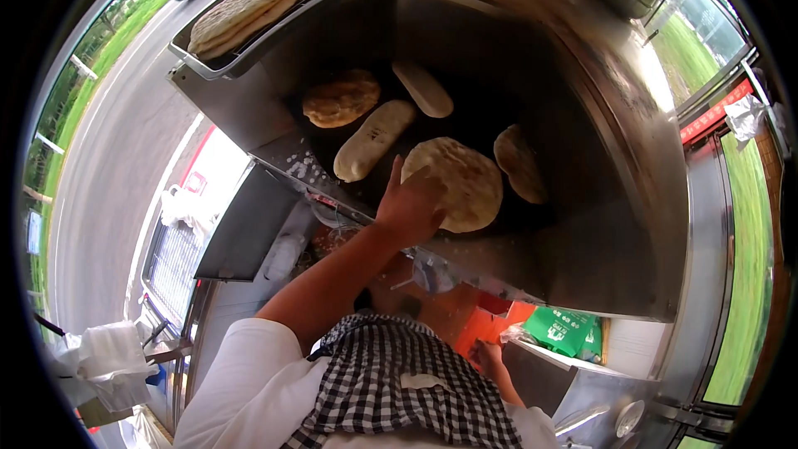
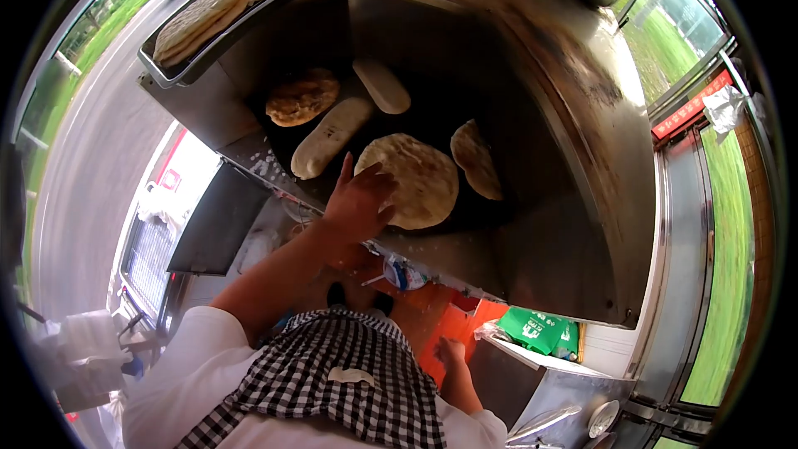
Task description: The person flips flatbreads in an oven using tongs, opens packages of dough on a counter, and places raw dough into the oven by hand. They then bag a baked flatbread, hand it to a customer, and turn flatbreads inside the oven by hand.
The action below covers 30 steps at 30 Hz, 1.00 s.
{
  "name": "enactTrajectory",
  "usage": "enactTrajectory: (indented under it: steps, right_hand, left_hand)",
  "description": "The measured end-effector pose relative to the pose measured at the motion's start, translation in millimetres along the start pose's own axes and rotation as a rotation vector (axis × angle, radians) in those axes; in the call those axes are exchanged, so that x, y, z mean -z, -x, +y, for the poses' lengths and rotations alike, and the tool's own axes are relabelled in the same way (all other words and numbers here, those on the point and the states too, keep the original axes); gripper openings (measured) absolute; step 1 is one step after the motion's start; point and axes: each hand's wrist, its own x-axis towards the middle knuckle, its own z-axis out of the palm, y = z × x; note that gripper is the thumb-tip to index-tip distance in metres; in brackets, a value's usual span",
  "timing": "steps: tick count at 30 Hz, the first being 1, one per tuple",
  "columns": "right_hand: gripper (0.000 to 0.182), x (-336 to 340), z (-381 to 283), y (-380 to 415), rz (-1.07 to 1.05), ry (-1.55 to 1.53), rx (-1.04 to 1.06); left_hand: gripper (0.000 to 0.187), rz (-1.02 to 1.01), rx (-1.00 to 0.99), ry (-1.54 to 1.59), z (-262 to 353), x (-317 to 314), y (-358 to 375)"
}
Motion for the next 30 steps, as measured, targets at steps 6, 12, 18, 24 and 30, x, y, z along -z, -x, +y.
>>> enactTrajectory:
  steps: [6,12,18,24,30]
  right_hand:
    - [0.015,10.9,-3.2,-19.0,-0.148,0.095,-0.018]
    - [0.016,2.1,-25.1,-17.8,-0.035,0.189,-0.026]
    - [0.02,-1.5,-38.3,-35.5,-0.111,0.198,0.002]
    - [0.019,-3.7,-30.7,-54.2,-0.293,0.479,0.291]
    - [0.015,-28.1,-23.2,-59.0,-0.484,0.249,0.201]
  left_hand:
    - [0.042,0.017,0.054,0.089,5.9,20.0,20.8]
    - [0.043,0.133,0.098,0.091,-5.6,38.2,71.5]
    - [0.041,0.226,0.233,0.05,-34.7,53.2,151.5]
    - [0.039,0.245,0.441,0.126,-67.5,49.0,237.0]
    - [0.036,0.268,0.747,0.159,-94.8,34.5,345.7]
